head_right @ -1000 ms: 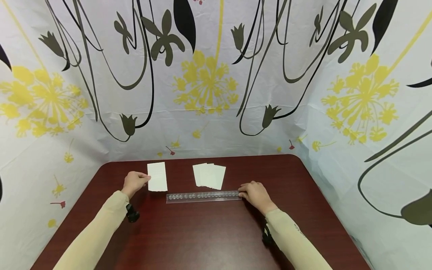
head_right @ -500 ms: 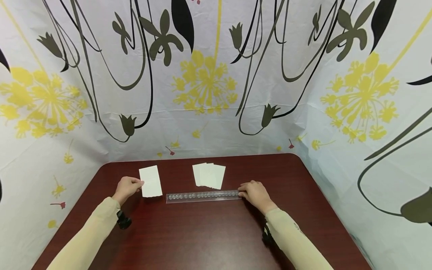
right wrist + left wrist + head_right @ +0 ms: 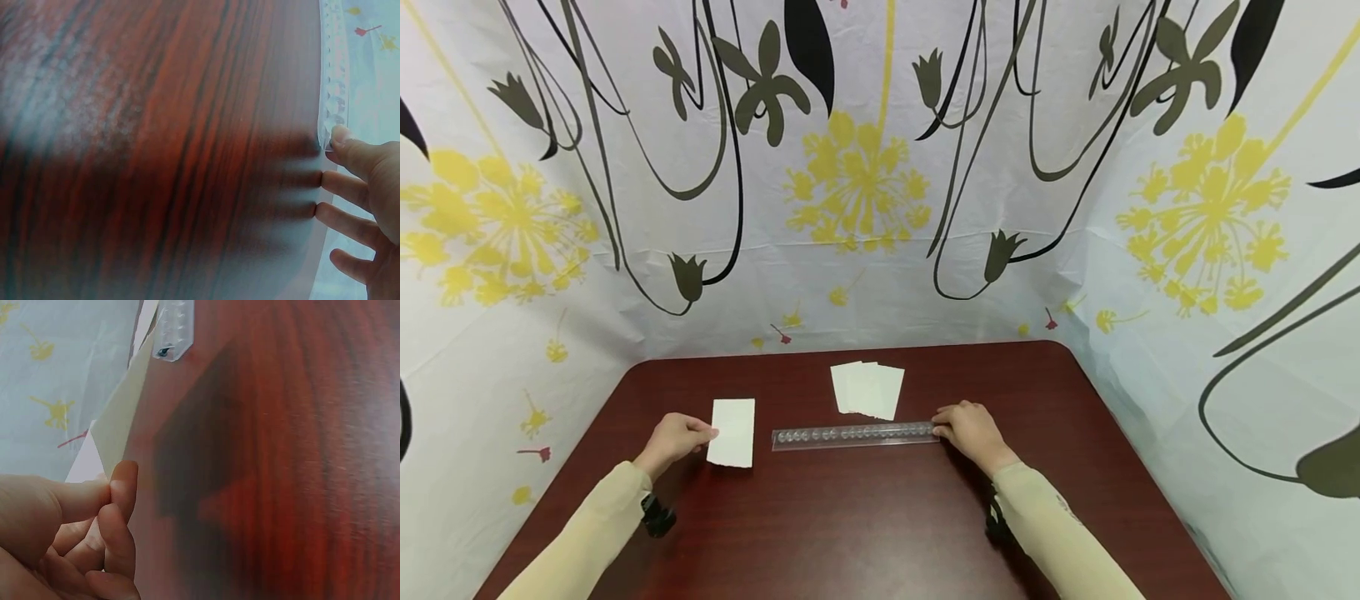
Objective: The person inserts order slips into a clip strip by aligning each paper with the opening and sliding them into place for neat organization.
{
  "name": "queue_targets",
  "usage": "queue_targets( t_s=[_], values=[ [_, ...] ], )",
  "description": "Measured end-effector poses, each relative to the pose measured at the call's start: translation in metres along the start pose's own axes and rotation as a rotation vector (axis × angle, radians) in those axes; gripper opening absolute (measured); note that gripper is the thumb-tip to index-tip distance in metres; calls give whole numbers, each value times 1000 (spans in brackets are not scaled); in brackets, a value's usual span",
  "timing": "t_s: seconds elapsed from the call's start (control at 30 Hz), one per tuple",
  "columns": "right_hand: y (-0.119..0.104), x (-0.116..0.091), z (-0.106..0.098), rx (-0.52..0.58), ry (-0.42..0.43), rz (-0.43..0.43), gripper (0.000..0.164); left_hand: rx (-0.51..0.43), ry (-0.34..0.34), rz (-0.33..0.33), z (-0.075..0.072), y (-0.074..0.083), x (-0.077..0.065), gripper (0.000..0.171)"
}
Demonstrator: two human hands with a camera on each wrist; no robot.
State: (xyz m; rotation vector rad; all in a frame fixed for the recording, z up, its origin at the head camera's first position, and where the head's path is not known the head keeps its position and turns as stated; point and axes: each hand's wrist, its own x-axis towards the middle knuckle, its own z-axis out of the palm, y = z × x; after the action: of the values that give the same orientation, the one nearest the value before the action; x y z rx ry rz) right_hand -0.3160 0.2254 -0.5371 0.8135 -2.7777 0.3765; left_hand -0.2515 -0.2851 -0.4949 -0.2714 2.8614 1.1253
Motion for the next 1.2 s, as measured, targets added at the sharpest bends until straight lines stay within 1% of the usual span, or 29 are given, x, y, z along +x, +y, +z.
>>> queue_targets(
  t_s=[0.13,0.3,0.53,0.9,1.2],
  values=[
    [-1,-1,-1,-3,-12,5,24,-6,-19,-4,4,-2,-8,23],
    [-1,0,-1,-4,-5,-2,24,-16,-33,-13,12,-3,-17,19],
    [0,2,-1,-12,-5,0,23,-33,-46,-28,21,-3,-27,16],
    [1,1,0,-16,19,2,22,-27,-51,-22,34,-2,-32,15],
    [1,1,3,-11,-19,21,24,-15,-48,-6,43,0,-31,15]
  ],
)
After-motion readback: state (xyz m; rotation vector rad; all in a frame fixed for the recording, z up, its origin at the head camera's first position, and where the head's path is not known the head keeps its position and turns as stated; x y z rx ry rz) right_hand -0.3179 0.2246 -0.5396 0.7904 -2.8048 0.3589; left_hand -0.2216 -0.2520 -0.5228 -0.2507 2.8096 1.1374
